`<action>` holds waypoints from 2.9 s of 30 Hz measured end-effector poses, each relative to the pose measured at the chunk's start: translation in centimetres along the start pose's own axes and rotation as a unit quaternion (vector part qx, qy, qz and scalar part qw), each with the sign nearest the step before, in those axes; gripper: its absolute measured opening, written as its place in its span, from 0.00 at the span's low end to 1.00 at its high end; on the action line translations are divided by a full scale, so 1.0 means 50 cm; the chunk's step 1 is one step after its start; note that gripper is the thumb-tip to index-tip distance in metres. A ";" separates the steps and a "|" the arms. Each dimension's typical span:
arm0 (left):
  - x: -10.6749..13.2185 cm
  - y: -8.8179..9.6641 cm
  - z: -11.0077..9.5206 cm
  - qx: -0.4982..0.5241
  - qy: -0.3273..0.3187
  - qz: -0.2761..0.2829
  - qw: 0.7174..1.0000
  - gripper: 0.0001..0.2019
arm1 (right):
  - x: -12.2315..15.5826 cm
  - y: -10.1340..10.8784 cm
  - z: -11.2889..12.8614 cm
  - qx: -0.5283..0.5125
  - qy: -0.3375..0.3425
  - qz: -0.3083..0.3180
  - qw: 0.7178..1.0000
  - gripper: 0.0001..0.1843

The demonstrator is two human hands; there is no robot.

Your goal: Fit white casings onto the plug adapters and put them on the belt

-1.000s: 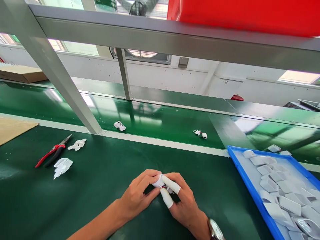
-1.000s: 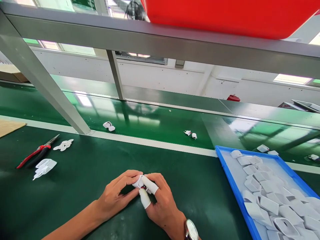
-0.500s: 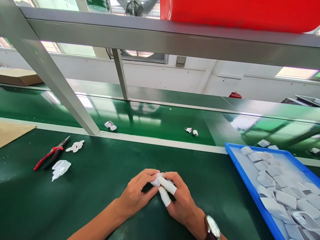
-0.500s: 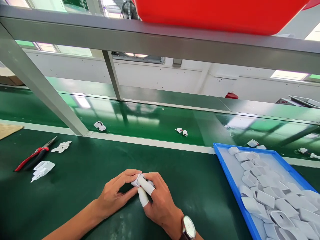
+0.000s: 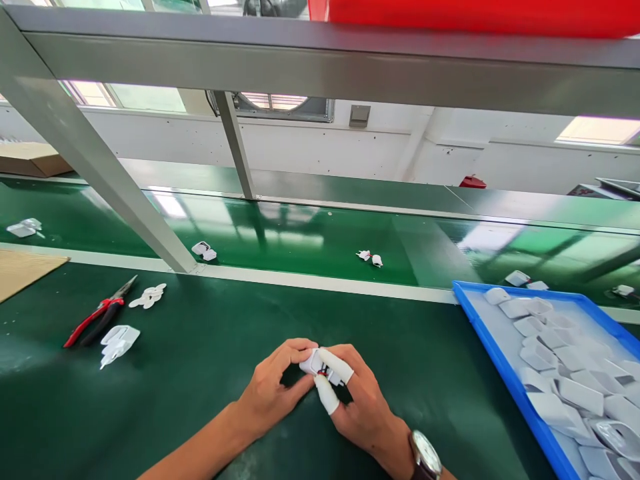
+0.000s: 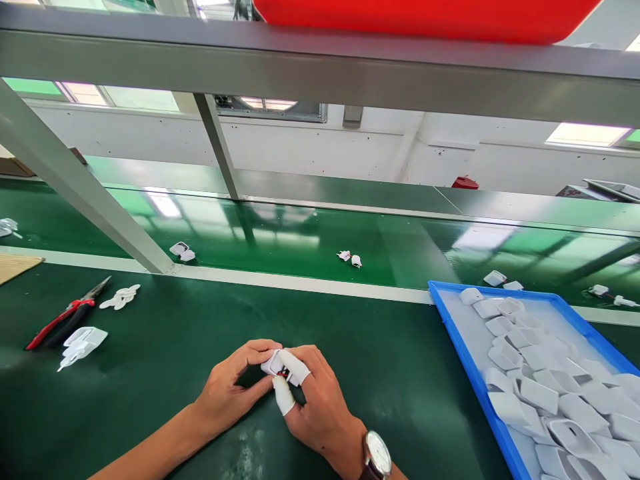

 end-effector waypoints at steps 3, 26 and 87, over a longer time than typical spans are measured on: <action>0.002 0.001 0.006 -0.003 0.002 0.005 1.000 0.14 | -0.002 -0.005 0.001 0.006 -0.004 0.010 1.000 0.26; 0.004 -0.002 0.029 -0.034 0.028 0.029 0.999 0.18 | 0.000 -0.030 -0.004 0.106 0.018 0.095 0.990 0.29; -0.104 -0.013 0.106 -0.203 0.175 0.096 0.959 0.28 | -0.009 0.094 -0.035 0.407 -0.023 0.272 0.872 0.10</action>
Point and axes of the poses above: each hand's wrist, its own x-axis away from the middle knuckle, its own y-axis out of the back of the hand, z = x × y, the point moved 5 cm from there along -x, towards the middle knuckle, and after that the axes turned 11 degrees about y, right-handed, at the moved point
